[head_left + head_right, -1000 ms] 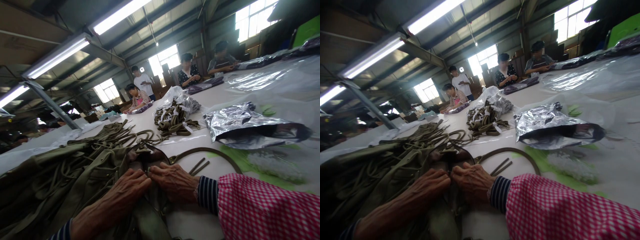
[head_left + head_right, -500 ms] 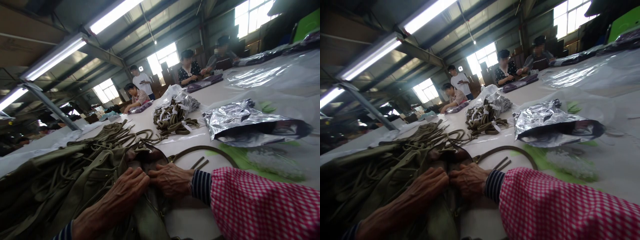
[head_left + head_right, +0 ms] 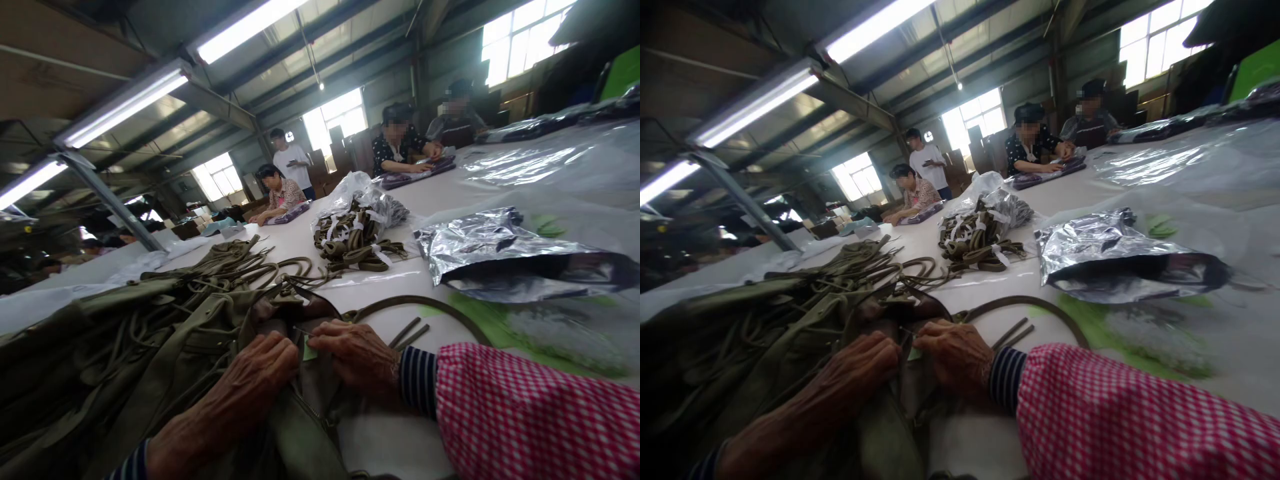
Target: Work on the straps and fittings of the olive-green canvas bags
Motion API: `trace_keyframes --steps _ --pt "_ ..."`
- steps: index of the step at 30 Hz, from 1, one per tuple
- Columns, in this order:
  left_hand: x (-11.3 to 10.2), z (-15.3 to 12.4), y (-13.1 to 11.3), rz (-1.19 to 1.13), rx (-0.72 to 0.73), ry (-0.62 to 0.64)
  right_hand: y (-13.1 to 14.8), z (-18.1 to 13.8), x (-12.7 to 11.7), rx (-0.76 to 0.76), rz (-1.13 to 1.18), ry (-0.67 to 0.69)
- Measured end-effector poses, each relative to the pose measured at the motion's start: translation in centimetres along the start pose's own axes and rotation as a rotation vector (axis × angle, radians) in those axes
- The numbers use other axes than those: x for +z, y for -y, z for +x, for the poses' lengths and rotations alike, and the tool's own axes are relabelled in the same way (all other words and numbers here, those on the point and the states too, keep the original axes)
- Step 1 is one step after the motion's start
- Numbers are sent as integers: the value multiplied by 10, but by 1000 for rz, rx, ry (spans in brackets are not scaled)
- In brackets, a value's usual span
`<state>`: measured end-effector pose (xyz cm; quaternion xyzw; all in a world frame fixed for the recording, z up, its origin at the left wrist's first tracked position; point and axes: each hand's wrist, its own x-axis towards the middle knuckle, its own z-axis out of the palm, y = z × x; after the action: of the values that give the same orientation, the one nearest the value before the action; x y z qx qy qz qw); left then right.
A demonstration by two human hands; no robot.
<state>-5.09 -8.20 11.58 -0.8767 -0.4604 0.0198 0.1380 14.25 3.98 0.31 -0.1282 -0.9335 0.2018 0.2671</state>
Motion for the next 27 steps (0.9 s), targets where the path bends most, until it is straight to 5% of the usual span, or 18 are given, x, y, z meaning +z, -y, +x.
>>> trace_keyframes --steps 4,11,18,27 --pt "1 0 1 -31 -5 67 8 0 -4 48 -107 32" --pt "30 0 8 -127 -78 117 6 6 3 -103 -164 123" --pt "49 -7 17 -138 -38 44 2 23 15 -123 -255 90" --pt "26 0 6 -78 -89 -71 1 11 2 58 21 12"
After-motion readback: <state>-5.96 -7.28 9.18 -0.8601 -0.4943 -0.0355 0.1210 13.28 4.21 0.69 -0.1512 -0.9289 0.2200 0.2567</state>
